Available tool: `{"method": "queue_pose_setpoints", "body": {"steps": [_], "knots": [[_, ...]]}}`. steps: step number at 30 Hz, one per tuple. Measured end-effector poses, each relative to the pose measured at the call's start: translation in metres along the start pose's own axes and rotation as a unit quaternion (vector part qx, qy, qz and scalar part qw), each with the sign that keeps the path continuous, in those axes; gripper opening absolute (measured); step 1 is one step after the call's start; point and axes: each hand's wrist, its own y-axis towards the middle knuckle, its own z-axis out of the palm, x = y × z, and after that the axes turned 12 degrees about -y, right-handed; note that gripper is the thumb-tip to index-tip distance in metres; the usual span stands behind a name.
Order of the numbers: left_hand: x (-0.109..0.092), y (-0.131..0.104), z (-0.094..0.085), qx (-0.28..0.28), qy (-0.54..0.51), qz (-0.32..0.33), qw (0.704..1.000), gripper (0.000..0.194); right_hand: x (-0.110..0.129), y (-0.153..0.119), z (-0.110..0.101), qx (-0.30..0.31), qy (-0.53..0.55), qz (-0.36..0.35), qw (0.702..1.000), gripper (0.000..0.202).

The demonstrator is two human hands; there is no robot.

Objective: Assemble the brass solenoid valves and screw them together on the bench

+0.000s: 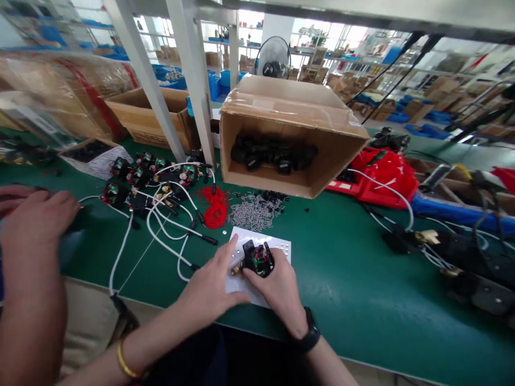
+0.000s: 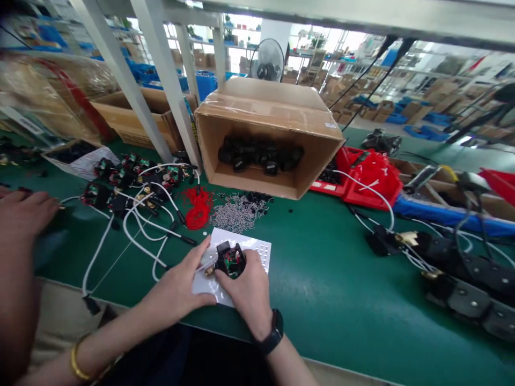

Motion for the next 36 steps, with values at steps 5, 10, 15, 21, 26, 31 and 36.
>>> {"method": "queue_pose_setpoints", "body": {"steps": [5, 10, 15, 21, 26, 31, 36], "knots": [[0.024, -0.002, 0.057, -0.152, 0.124, 0.123, 0.973, 0.067, -0.002, -0.012, 0.005, 0.028, 0.072, 0.009, 0.997, 0.037], [0.014, 0.009, 0.041, -0.086, -0.148, -0.008, 0.985, 0.068, -0.047, -0.007, -0.021, 0.02, 0.357, 0.091, 0.929, 0.054], [-0.005, 0.041, 0.025, 0.163, -0.172, -0.006, 0.972, 0.062, -0.083, 0.019, -0.019, -0.113, 0.447, 0.182, 0.868, 0.067], [-0.009, 0.076, 0.041, 0.288, -0.008, 0.083, 0.954, 0.087, -0.08, 0.034, 0.01, -0.117, 0.419, 0.191, 0.88, 0.038], [-0.006, 0.077, 0.04, 0.316, 0.029, 0.047, 0.947, 0.112, -0.081, 0.032, 0.019, -0.157, 0.376, 0.204, 0.89, 0.028], [-0.003, 0.077, 0.043, 0.307, 0.034, 0.035, 0.951, 0.104, -0.081, 0.032, 0.017, -0.148, 0.344, 0.189, 0.908, 0.029], [-0.003, 0.078, 0.042, 0.305, 0.025, 0.03, 0.951, 0.099, -0.083, 0.032, 0.011, -0.11, 0.335, 0.164, 0.921, 0.029]]}}
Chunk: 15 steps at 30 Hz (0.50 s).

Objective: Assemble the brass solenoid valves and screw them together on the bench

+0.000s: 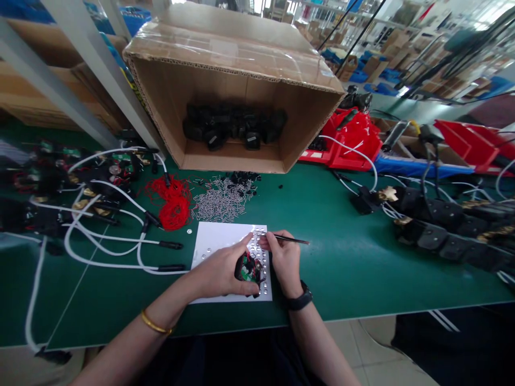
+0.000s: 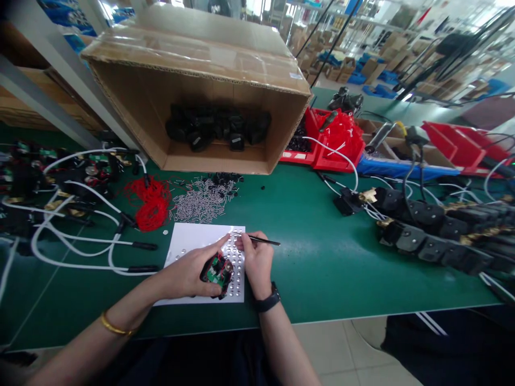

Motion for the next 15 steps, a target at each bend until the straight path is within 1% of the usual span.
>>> {"method": "queue_pose_setpoints", "body": {"steps": [5, 9, 12, 15], "knots": [[0.001, 0.0, -0.002, 0.0, -0.019, 0.004, 1.0, 0.096, 0.0, 0.001, -0.003, 0.017, -0.007, -0.006, 1.0, 0.029], [0.009, -0.004, 0.0, -0.033, -0.081, 0.039, 0.995, 0.1, -0.003, 0.0, 0.0, 0.005, -0.001, -0.013, 1.0, 0.026], [0.016, -0.013, 0.004, -0.101, -0.153, 0.066, 0.981, 0.099, -0.006, -0.002, 0.002, -0.006, 0.019, -0.014, 1.0, 0.026], [0.022, -0.021, 0.011, -0.205, -0.164, 0.097, 0.96, 0.086, -0.004, -0.003, 0.001, 0.003, 0.055, -0.009, 0.998, 0.026]]}}
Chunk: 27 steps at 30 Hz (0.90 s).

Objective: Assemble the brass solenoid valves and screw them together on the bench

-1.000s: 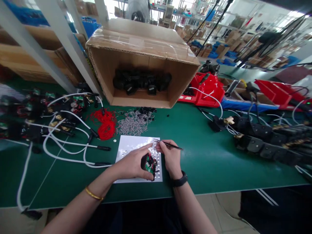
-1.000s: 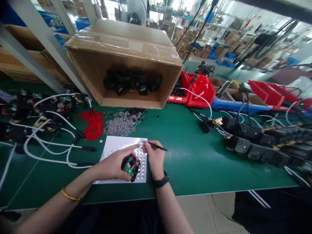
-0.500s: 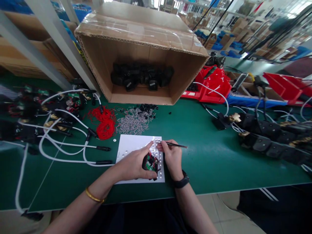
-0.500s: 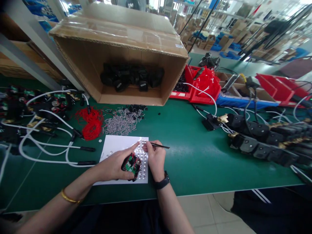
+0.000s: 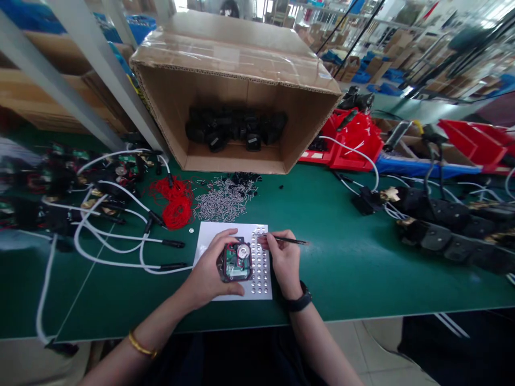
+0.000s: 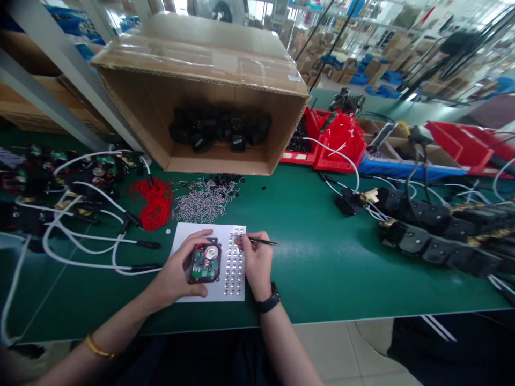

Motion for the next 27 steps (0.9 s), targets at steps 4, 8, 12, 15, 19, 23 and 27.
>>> {"method": "queue_pose_setpoints", "body": {"steps": [4, 8, 12, 15, 19, 23, 27], "knots": [[0.007, -0.008, 0.005, -0.084, -0.019, 0.01, 0.996, 0.079, 0.019, -0.011, -0.006, 0.023, 0.157, 0.06, 0.986, 0.027], [0.011, -0.01, 0.009, -0.112, -0.027, 0.027, 0.993, 0.079, 0.044, -0.036, -0.006, 0.138, 0.269, 0.13, 0.945, 0.023], [0.012, -0.012, 0.011, -0.111, -0.02, 0.036, 0.993, 0.077, 0.054, -0.055, 0.003, 0.137, 0.254, 0.101, 0.952, 0.019], [0.013, -0.012, 0.012, -0.101, -0.021, 0.036, 0.994, 0.076, 0.054, -0.056, 0.006, 0.108, 0.216, 0.074, 0.968, 0.019], [0.013, -0.013, 0.012, -0.104, -0.017, 0.041, 0.994, 0.076, 0.052, -0.053, 0.006, 0.103, 0.204, 0.079, 0.97, 0.02], [0.01, -0.012, 0.013, -0.107, -0.015, 0.039, 0.993, 0.075, 0.051, -0.054, 0.007, 0.1, 0.211, 0.087, 0.968, 0.02], [0.007, -0.012, 0.014, -0.119, 0.003, 0.038, 0.992, 0.074, 0.051, -0.057, 0.01, 0.086, 0.217, 0.084, 0.969, 0.02]]}}
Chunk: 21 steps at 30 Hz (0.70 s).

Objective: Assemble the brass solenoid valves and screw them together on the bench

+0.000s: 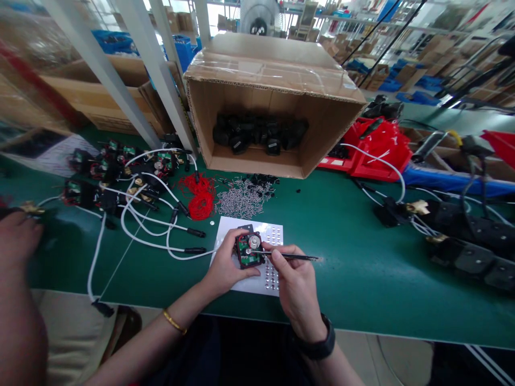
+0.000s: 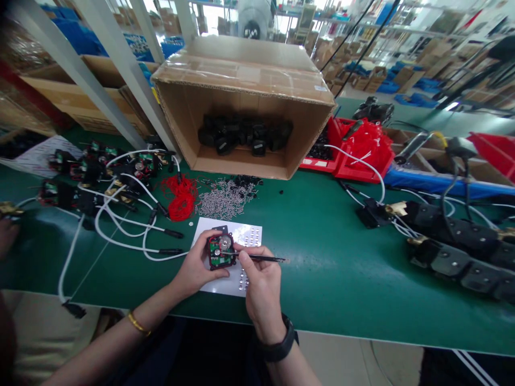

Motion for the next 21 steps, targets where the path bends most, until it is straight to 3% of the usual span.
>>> {"method": "queue_pose_setpoints", "body": {"steps": [13, 21], "knots": [[0.003, -0.0008, 0.0018, 0.001, -0.019, 0.001, 1.0, 0.074, -0.0054, -0.0043, 0.0016, -0.014, -0.026, -0.032, 0.999, 0.018], [0.0015, 0.0001, 0.0017, 0.001, -0.014, -0.007, 1.0, 0.074, -0.0008, -0.0012, -0.0008, -0.001, -0.021, -0.015, 1.0, 0.018]]}}
